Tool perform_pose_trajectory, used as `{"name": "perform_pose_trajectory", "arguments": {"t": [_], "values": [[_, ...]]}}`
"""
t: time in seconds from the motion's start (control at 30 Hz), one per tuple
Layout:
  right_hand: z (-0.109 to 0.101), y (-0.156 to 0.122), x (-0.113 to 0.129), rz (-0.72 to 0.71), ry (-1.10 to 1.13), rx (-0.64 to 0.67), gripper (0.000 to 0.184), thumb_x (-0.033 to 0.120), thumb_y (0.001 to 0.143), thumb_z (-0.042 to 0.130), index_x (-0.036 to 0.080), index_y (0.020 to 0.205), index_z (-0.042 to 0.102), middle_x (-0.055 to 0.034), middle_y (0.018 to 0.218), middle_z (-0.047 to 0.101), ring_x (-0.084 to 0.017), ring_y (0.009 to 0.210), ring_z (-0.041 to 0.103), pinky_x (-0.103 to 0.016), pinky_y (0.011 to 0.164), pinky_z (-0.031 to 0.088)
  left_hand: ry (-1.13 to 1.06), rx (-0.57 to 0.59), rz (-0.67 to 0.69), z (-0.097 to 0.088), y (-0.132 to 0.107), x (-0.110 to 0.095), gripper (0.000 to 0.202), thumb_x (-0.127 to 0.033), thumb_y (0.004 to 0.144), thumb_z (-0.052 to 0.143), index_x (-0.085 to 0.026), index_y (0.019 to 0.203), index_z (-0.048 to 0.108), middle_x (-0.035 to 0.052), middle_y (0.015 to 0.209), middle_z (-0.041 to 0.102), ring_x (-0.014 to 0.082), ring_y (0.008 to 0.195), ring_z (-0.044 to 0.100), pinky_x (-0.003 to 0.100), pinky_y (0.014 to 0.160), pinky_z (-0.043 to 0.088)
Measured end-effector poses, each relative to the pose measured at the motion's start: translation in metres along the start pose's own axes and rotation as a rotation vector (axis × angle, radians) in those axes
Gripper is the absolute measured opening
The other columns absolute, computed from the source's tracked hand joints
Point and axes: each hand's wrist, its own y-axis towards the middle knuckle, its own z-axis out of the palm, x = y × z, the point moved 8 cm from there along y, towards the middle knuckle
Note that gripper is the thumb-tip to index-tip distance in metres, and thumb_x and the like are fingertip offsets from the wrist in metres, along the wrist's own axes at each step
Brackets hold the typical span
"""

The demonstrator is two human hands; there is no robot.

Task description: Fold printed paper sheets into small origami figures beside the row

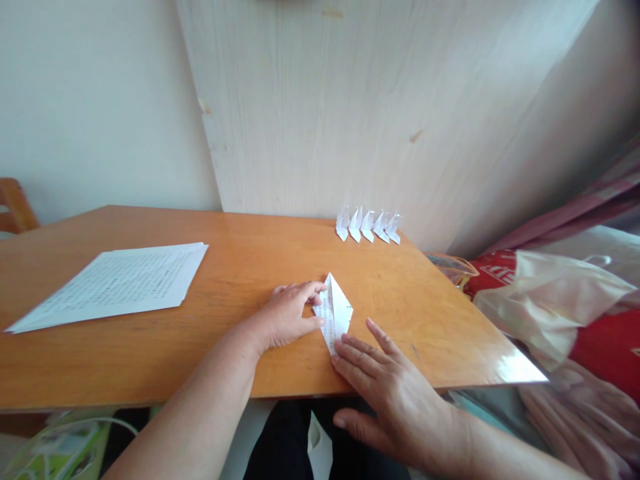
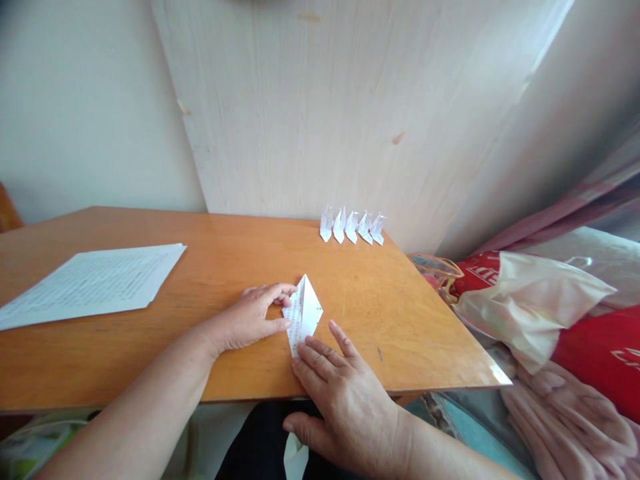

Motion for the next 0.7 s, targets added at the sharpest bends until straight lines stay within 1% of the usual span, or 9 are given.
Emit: {"name": "perform_pose_trajectory", "arguments": {"t": [0.13, 0.27, 0.33, 0.47, 0.6, 0.7], "values": [[-0.001, 0.0, 0.0, -0.011, 0.006, -0.004, 0.064, 0.051, 0.096, 0.055, 0.015, 0.147, 0.047, -0.0139, 0.146, 0.054, -0.028, 0.141, 0.042, -0.053, 0.125, 0.008, -0.003, -0.043, -0.029, -0.002, 0.004, 0.002, 0.037, -0.027, 0.085, 0.061, -0.026, 0.122, 0.058, 0.0024, 0.117, 0.07, 0.0223, 0.111, 0.064, 0.039, 0.099, 0.045], [0.0, -0.001, -0.001, -0.014, 0.015, -0.01, 0.064, 0.051, 0.095, 0.056, 0.016, 0.148, 0.047, -0.0144, 0.145, 0.055, -0.029, 0.141, 0.044, -0.054, 0.125, 0.007, -0.034, -0.068, -0.041, -0.001, 0.007, 0.005, 0.027, -0.022, 0.087, 0.055, -0.025, 0.114, 0.061, 0.0015, 0.113, 0.072, 0.0199, 0.106, 0.067, 0.033, 0.091, 0.049], [0.001, -0.001, -0.001, -0.015, 0.021, -0.009, 0.064, 0.051, 0.096, 0.055, 0.016, 0.148, 0.047, -0.014, 0.145, 0.055, -0.029, 0.141, 0.044, -0.054, 0.125, 0.007, -0.047, -0.071, -0.048, 0.0, 0.009, 0.008, 0.025, -0.022, 0.09, 0.052, -0.026, 0.113, 0.062, 0.0009, 0.113, 0.072, 0.0191, 0.104, 0.067, 0.032, 0.087, 0.05], [0.003, -0.001, -0.002, -0.016, 0.023, 0.0, 0.064, 0.053, 0.096, 0.054, 0.016, 0.148, 0.047, -0.013, 0.146, 0.054, -0.029, 0.14, 0.044, -0.055, 0.124, 0.007, -0.071, -0.081, -0.065, 0.002, 0.012, 0.012, 0.024, -0.029, 0.095, 0.048, -0.027, 0.115, 0.062, 0.0002, 0.108, 0.074, 0.0185, 0.1, 0.068, 0.03, 0.084, 0.05], [0.003, 0.0, -0.003, -0.028, 0.014, -0.02, 0.062, 0.052, 0.095, 0.055, 0.016, 0.146, 0.05, -0.0137, 0.143, 0.057, -0.03, 0.137, 0.048, -0.056, 0.124, 0.007, -0.088, -0.088, -0.091, 0.004, 0.014, 0.016, 0.023, -0.029, 0.091, 0.054, -0.026, 0.112, 0.064, -0.0004, 0.102, 0.074, 0.0181, 0.095, 0.069, 0.029, 0.081, 0.051], [0.001, 0.001, -0.002, -0.042, 0.006, -0.05, 0.061, 0.051, 0.094, 0.058, 0.016, 0.143, 0.054, -0.0143, 0.139, 0.061, -0.031, 0.133, 0.053, -0.058, 0.123, 0.013, -0.092, -0.071, -0.096, 0.005, 0.014, 0.017, 0.023, -0.03, 0.089, 0.056, -0.026, 0.11, 0.065, 0.0002, 0.103, 0.074, 0.0179, 0.094, 0.068, 0.029, 0.08, 0.051]]}}
